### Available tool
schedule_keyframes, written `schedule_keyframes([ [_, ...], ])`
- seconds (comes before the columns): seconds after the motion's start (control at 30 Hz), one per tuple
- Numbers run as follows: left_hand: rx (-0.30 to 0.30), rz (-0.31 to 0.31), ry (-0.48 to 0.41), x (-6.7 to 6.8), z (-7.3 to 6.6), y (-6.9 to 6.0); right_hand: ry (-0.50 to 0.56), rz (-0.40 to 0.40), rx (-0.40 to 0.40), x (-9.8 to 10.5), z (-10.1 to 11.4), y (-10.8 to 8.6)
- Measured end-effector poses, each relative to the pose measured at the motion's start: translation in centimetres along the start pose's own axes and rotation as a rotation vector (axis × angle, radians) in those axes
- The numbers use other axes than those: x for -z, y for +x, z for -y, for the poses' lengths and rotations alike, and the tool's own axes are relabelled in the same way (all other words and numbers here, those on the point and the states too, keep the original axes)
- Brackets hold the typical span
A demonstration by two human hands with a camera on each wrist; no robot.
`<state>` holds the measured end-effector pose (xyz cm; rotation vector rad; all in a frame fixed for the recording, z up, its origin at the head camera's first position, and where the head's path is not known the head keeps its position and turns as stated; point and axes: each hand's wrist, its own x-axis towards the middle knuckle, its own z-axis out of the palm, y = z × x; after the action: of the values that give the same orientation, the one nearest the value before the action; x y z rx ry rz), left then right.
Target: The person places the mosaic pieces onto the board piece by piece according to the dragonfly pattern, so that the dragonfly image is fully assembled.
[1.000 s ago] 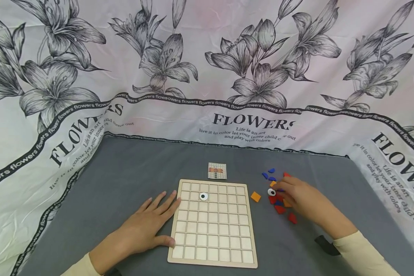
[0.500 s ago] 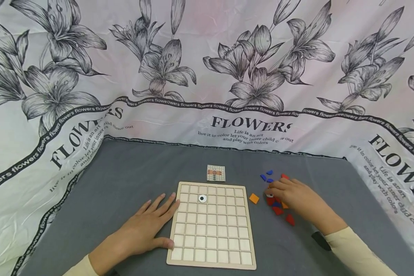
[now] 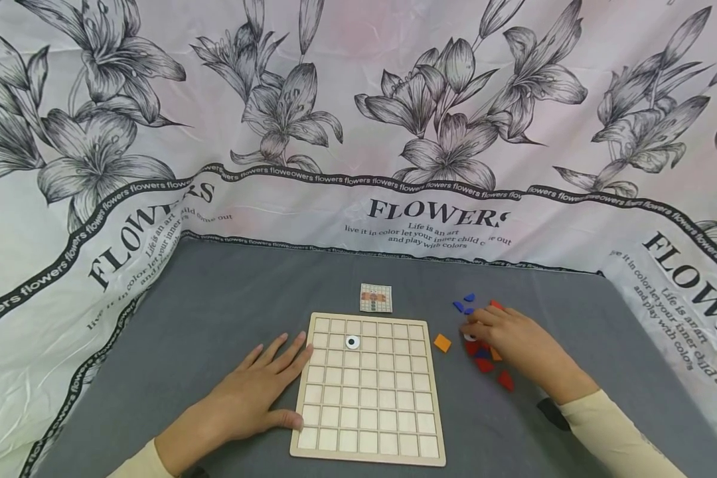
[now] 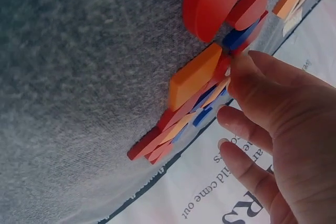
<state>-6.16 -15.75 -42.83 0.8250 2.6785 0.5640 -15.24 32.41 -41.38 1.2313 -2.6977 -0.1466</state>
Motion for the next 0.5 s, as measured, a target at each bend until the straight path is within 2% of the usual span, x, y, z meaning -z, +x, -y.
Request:
schedule_keyframes([
  [0.23, -0.01, -0.001, 0.001, -0.17, 0.11, -0.08, 0.008, -0.033, -0.011, -0.4, -0.1, 0.41],
  [0.37, -0.016, -0.017, 0.004, -0.19, 0.17, -0.08, 0.008, -0.046, -0.049, -0.16, -0.03, 0.64],
  [0.5, -0.021, -0.029, 0.003, -0.21, 0.21, 0.0, 0.078, -0.053, -0.11, 0.19, 0.13, 0.89],
])
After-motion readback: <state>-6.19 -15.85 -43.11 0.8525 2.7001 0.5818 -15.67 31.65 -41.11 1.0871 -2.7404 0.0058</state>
